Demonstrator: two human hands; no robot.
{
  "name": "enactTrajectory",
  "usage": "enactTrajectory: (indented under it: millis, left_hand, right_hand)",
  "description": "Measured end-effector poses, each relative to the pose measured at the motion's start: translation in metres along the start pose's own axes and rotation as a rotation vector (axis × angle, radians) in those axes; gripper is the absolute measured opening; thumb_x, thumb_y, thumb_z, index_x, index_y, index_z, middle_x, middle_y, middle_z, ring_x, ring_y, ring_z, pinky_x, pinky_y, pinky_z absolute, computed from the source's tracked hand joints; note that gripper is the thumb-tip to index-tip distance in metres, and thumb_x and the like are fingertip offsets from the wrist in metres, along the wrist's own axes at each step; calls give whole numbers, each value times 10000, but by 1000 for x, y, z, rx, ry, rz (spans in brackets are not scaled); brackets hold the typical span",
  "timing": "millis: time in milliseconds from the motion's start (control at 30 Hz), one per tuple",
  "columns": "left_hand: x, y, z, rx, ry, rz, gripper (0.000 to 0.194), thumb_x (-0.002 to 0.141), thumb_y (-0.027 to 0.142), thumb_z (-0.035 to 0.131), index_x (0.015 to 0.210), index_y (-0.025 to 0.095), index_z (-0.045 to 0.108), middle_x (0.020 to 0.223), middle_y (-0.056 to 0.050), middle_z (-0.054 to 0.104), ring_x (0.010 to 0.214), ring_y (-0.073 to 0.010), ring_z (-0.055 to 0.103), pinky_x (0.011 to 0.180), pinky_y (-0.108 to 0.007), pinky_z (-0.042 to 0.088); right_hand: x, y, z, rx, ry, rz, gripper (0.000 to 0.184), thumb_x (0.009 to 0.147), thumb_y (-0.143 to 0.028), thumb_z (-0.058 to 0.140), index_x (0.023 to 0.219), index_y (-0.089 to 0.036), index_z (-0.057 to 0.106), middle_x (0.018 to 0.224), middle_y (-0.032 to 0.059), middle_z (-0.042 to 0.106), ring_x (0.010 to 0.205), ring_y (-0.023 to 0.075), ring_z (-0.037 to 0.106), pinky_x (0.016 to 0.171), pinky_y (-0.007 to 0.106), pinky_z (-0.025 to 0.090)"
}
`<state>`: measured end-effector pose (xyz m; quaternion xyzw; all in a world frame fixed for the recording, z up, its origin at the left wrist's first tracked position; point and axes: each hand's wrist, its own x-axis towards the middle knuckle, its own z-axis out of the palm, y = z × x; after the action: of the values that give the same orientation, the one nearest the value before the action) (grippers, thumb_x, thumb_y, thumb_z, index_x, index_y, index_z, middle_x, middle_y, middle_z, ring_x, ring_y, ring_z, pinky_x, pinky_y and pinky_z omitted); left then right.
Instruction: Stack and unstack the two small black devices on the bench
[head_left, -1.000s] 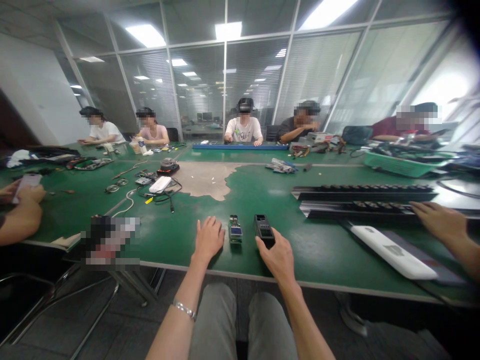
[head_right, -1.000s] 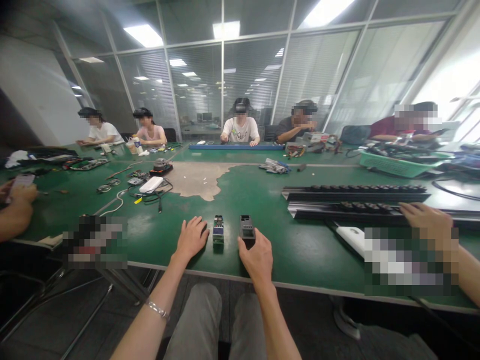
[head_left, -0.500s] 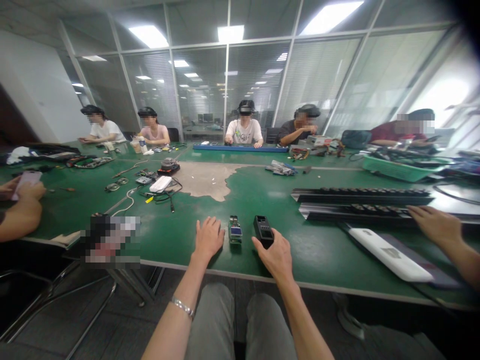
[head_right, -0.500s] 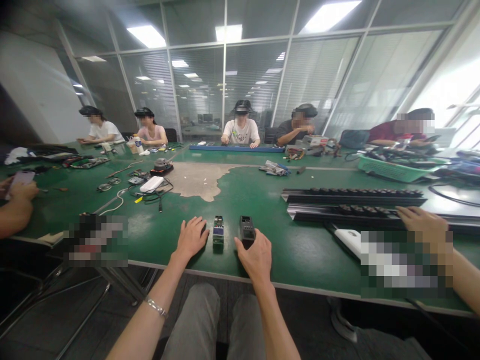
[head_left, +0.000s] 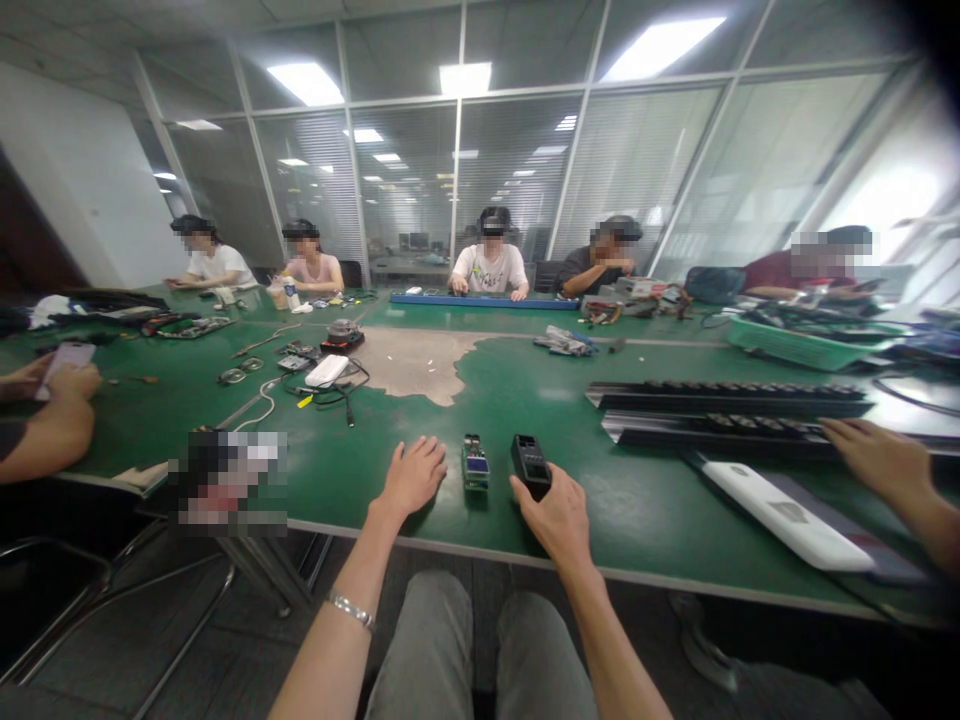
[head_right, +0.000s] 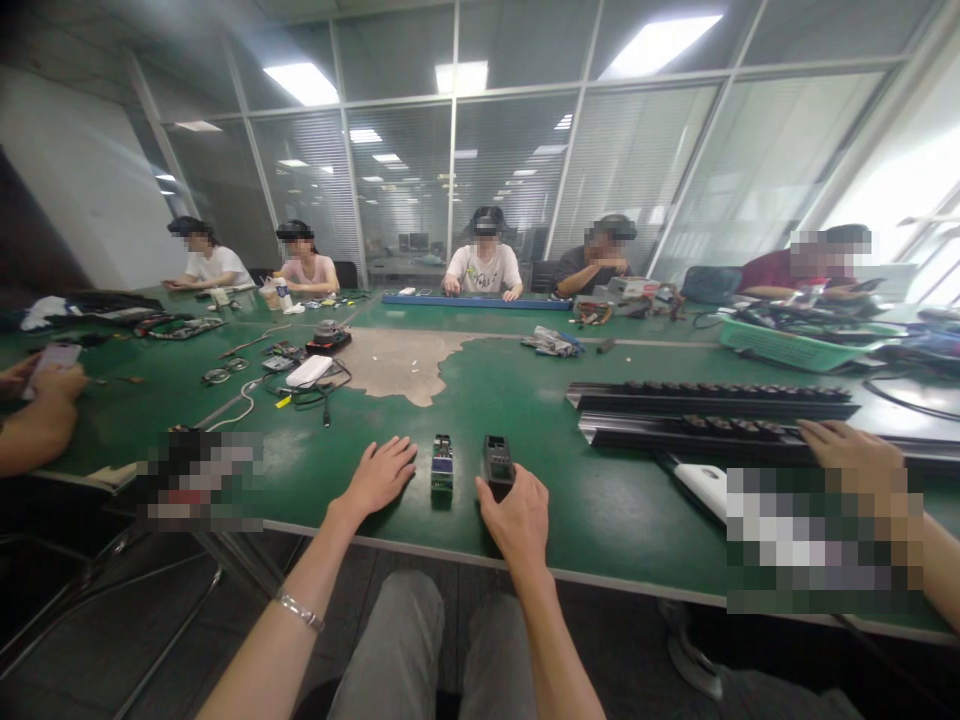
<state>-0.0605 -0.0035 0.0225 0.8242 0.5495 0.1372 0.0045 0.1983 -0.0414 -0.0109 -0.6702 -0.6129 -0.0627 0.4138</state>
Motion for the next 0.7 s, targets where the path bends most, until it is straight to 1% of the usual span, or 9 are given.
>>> enactTrajectory:
  millis: [33,133,233,267,333,400,500,600,700]
  left_hand:
    - [-2,0,2,5,30,9,421,1012,383,307,1397,306,458,1512,-31,426,1415,-228,333,1146,-515,253]
    - [-6,1,5,19,67,12,429,1017,383,283,1394,292,466,1503,-32,439,1414,-221,335,1156,-498,240]
    - [-8,2,8,34,87,-5,455,1014,391,288,1398,227,469,1497,-70,443,1413,-222,338,1167,-475,230]
    - [-8,2,8,38,91,-13,468,1011,401,299,1399,202,468,1498,-88,440,1412,-226,338,1169,-465,232]
    - [-7,3,9,44,108,-39,484,1005,422,311,1397,188,471,1497,-105,437,1415,-237,332,1167,-463,240]
    - [-7,3,9,55,128,-82,491,998,442,322,1389,190,481,1503,-115,426,1424,-260,310,1163,-494,237]
    - [-7,4,8,72,150,-124,487,991,459,336,1366,193,499,1513,-123,406,1439,-289,267,1155,-545,224]
    - [-6,5,9,65,164,-141,433,988,442,353,1304,208,533,1511,-117,407,1439,-290,264,1150,-557,231]
    - [-5,5,10,44,185,-158,340,996,385,342,1184,215,569,1490,-107,437,1430,-273,287,1146,-559,246]
  right_hand:
    - [0,0,0,5,1,7,587,799,-581,559,1144,-107,553,1046,165,646,1032,308,577,977,458,405]
    - [-1,-1,0,8,-1,56,680,792,-606,564,1239,-95,517,1147,191,622,1098,332,551,961,462,419]
    - [-1,-1,-1,11,4,55,728,793,-610,569,1284,-78,492,1206,210,599,1137,337,536,969,464,419]
    - [-1,-1,-1,16,7,40,709,799,-602,565,1273,-79,500,1195,208,604,1132,332,540,977,465,414]
    - [0,0,-1,28,8,11,635,816,-574,554,1231,-95,528,1152,191,622,1107,316,555,986,467,406]
    - [0,1,-1,38,4,-6,566,830,-550,541,1192,-114,549,1116,172,633,1083,305,563,986,468,404]
    - [0,2,-1,42,-1,-9,533,834,-531,540,1179,-125,552,1096,158,634,1077,299,560,981,464,409]
    - [0,3,-2,36,-11,-5,520,833,-511,551,1185,-128,549,1095,154,633,1075,290,558,974,453,415]
    - [0,3,-3,37,-11,-27,505,839,-496,548,1186,-129,555,1094,151,639,1073,289,557,978,453,413]
